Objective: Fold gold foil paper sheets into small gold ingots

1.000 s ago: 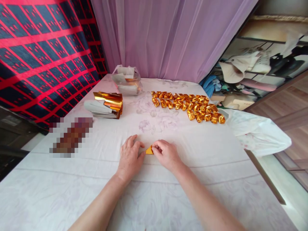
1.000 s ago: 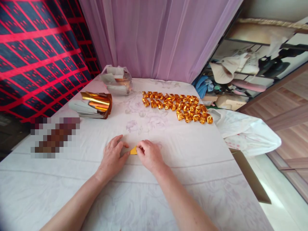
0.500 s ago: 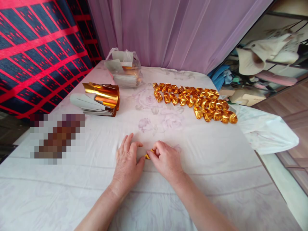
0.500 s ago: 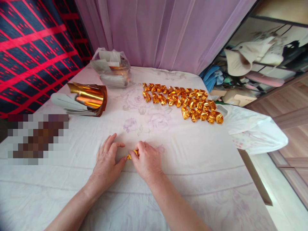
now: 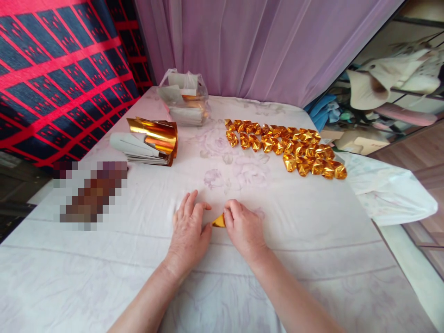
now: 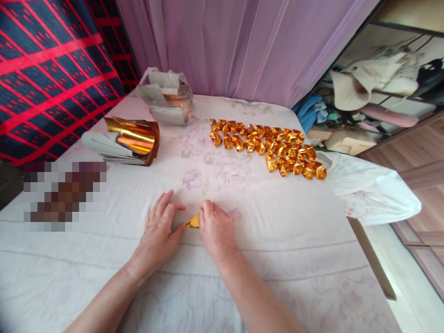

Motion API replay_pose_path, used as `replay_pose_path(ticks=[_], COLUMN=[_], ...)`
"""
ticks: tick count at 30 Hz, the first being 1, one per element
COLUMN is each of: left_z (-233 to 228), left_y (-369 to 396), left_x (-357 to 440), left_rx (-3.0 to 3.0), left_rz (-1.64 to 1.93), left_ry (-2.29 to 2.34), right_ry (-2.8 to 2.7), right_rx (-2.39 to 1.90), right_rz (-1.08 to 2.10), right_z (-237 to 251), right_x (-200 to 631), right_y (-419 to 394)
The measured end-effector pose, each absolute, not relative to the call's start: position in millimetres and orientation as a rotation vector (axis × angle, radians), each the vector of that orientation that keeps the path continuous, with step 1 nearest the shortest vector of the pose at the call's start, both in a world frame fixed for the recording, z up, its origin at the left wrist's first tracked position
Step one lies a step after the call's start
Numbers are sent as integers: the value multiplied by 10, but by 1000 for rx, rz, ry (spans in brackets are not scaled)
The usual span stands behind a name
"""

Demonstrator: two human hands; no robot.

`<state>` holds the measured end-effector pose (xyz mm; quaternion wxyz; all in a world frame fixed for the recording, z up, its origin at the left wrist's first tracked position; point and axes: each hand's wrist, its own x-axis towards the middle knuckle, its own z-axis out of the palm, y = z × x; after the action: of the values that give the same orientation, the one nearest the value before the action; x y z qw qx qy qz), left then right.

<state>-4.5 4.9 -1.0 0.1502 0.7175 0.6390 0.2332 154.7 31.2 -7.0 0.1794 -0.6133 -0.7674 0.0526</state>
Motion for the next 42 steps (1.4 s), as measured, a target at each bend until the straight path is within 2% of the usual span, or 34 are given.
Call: replay_pose_path(ticks=[7, 15, 26, 33, 42], left_z=[34, 23, 153, 62, 67], left_y=[54, 46, -116, -134, -159], left_x=[-63, -76, 39, 93, 148], left_rx=[2130, 2369, 2492, 2530, 2481], left_rz=[603, 572, 624, 544, 462], left_ry=[1748, 1665, 1417, 1289, 1354], right_ry=[-2058, -2112, -2113, -2176, -2244], right_rx=[-1458, -1622, -1564, -1468, -1475], right_rz=[303, 39, 62, 121, 109], right_z=[-44, -14, -54, -73, -26], right_x=[1716, 1936, 2028, 2030, 2077], right_y=[247, -64, 100, 104, 37])
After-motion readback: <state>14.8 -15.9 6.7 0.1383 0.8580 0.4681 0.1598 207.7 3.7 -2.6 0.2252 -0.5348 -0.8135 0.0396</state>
